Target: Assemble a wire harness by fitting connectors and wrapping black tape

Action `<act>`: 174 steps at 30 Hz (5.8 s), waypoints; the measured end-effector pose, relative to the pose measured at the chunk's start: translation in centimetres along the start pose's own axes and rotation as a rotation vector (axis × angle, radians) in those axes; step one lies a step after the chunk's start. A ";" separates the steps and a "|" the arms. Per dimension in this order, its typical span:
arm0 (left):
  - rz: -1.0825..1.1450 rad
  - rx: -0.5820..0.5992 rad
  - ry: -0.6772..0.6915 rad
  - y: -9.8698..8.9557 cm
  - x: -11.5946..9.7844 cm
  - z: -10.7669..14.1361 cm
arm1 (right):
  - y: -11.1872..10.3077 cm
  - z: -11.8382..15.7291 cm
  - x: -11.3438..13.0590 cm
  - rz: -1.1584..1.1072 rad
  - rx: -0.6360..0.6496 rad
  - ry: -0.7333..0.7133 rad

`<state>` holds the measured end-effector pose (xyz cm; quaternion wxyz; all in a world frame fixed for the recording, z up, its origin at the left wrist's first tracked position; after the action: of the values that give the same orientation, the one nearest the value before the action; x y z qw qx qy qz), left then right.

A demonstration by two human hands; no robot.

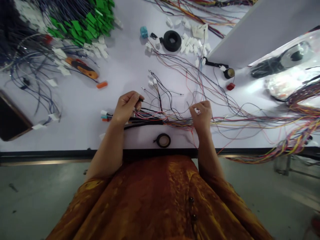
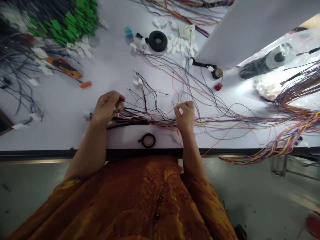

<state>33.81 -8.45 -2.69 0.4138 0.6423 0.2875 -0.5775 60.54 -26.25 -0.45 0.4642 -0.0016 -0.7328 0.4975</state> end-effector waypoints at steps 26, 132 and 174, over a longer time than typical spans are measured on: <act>-0.050 -0.232 0.071 0.3 -1.1 0.2 | 7.6 -2.3 13.6 -0.276 0.473 -0.317; 0.098 -0.103 -0.135 3.4 -1.1 1.1 | 8.8 1.0 10.6 0.017 0.551 -0.375; 0.071 -0.005 -0.048 2.2 -1.5 1.0 | 14.5 -4.5 18.1 -0.762 0.926 0.342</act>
<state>34.89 -10.19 -0.75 0.4424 0.6370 0.2560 -0.5771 46.64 -7.24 1.55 0.6724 0.3820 -0.3053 0.5557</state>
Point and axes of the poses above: each hand's wrist, its own z-axis away from the middle knuckle, its own y-axis out of the palm, x = y × z, the point moved 2 cm from there along -z, towards the middle knuckle, and after that the axes turned 10 degrees about y, right-handed, at the moved point
